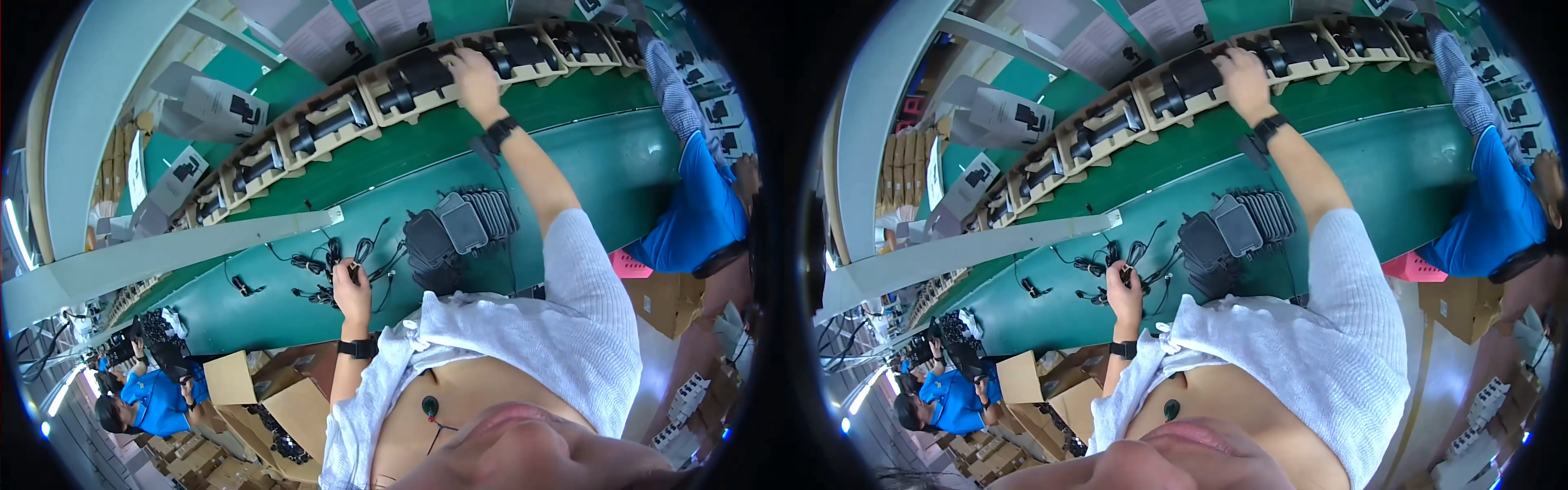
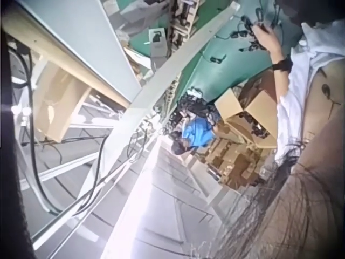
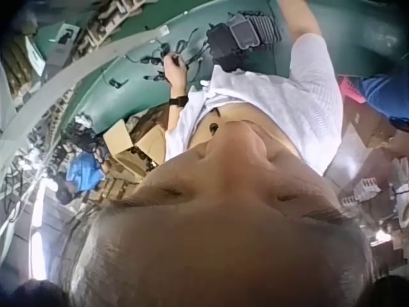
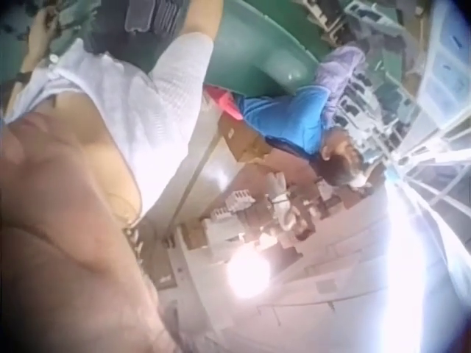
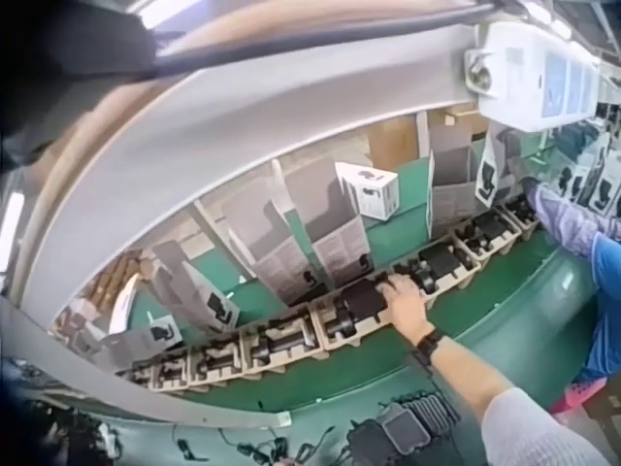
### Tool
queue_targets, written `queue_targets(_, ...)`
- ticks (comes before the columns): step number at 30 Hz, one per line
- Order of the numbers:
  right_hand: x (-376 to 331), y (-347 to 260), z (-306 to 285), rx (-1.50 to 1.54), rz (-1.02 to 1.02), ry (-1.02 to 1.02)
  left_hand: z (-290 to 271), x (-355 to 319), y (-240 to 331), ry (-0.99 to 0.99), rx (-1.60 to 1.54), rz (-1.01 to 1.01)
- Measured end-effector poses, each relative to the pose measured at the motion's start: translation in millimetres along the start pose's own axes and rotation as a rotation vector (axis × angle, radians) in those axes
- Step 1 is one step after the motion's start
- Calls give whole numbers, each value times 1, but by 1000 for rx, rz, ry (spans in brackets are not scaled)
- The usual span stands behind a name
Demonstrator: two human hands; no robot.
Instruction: The person picks up a cable and a base plate, fits them together, and places the assembly onto a stack. After repeating this, they gather more base plates from a box and return to the table to continue the assembly.
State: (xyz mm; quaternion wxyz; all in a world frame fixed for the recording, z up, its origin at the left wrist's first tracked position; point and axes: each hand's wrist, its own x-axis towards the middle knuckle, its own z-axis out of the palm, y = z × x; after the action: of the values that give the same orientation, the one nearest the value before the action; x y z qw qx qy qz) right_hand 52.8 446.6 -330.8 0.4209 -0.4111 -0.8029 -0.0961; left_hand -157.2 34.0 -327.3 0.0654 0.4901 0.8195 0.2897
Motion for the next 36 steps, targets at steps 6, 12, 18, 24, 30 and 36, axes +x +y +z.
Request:
queue_targets(6,-46,56,-14,-82,0,-282,-12,4,12,7,-43,-8)
queue_targets(12,-27,56,-12,-271,-75,-439,-18,-4,21,-72,-90,-64)
queue_targets(18,-36,9,-34,-200,10,-106,-16,-2,32,-92,-164,22)
queue_targets(24,-85,-170,-115,1039,-230,-836,-23,12,82,-289,-234,132)
queue_targets(30,-98,-194,-121,1129,-97,-1011,-32,16,87,-300,-552,-175)
queue_targets(36,-107,-207,-114,1658,600,-803,-11,20,72,-334,-672,-168)
